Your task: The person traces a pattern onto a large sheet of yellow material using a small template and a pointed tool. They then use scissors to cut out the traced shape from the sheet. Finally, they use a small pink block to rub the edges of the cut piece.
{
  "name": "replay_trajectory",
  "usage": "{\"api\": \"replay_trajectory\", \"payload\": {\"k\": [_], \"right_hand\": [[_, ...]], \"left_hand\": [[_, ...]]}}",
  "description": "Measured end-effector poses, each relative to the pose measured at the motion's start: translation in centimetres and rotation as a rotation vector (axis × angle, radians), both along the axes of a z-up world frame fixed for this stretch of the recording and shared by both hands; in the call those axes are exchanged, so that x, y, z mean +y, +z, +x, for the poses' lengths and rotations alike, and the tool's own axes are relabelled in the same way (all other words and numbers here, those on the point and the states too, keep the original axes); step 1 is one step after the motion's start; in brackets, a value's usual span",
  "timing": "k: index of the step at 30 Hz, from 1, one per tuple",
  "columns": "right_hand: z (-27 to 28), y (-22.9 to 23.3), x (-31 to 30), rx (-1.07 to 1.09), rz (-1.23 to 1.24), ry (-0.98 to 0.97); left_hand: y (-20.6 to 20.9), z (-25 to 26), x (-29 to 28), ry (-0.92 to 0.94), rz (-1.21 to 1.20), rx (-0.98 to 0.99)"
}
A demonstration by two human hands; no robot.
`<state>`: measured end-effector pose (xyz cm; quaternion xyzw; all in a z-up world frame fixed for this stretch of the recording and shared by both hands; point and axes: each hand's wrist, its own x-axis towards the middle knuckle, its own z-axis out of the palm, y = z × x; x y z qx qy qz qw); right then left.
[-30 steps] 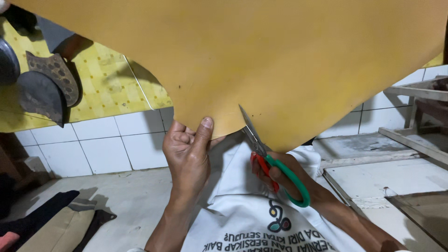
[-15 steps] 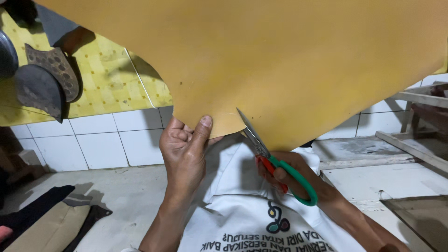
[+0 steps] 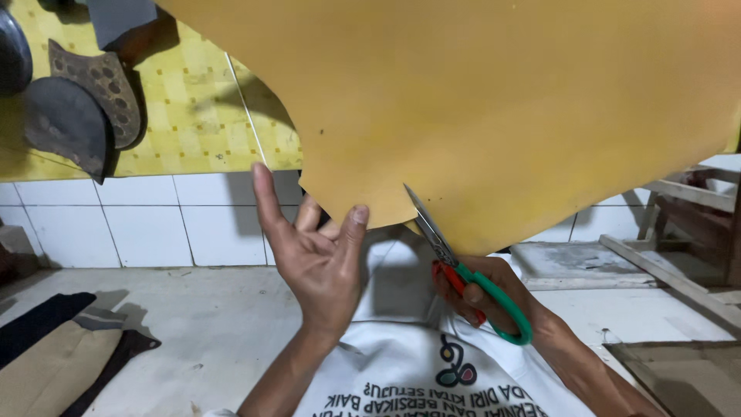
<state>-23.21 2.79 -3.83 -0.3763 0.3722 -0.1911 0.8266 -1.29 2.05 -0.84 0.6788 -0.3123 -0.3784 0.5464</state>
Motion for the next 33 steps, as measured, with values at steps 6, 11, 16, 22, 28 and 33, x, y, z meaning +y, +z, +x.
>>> {"api": "replay_trajectory", "payload": {"k": [6, 11, 16, 22, 28, 33], "right_hand": [[-0.3, 0.7, -0.8, 0.049, 0.024, -0.002], [-0.6, 1.0, -1.4, 0.023, 0.045, 0.005], [-0.4, 1.7, -2.6, 0.023, 0.015, 0.051], [-1.2, 1.0, -2.4, 0.049, 0.036, 0.082], [-0.6, 2.5, -2.6, 0.013, 0.123, 0.110], [0.0, 1.7, -2.4, 0.013, 0.020, 0.079]], "left_hand": [[-0.2, 0.0, 0.5, -0.035, 0.057, 0.174], [0.1, 0.5, -0.1, -0.028, 0.081, 0.235], [0.2, 0.9, -0.6, -0.047, 0.100, 0.173], [0.3, 1.3, -0.6, -0.044, 0.120, 0.201], [0.3, 1.7, -0.1, -0.067, 0.100, 0.163], [0.5, 2.0, -0.1, -0.055, 0.151, 0.233]]}}
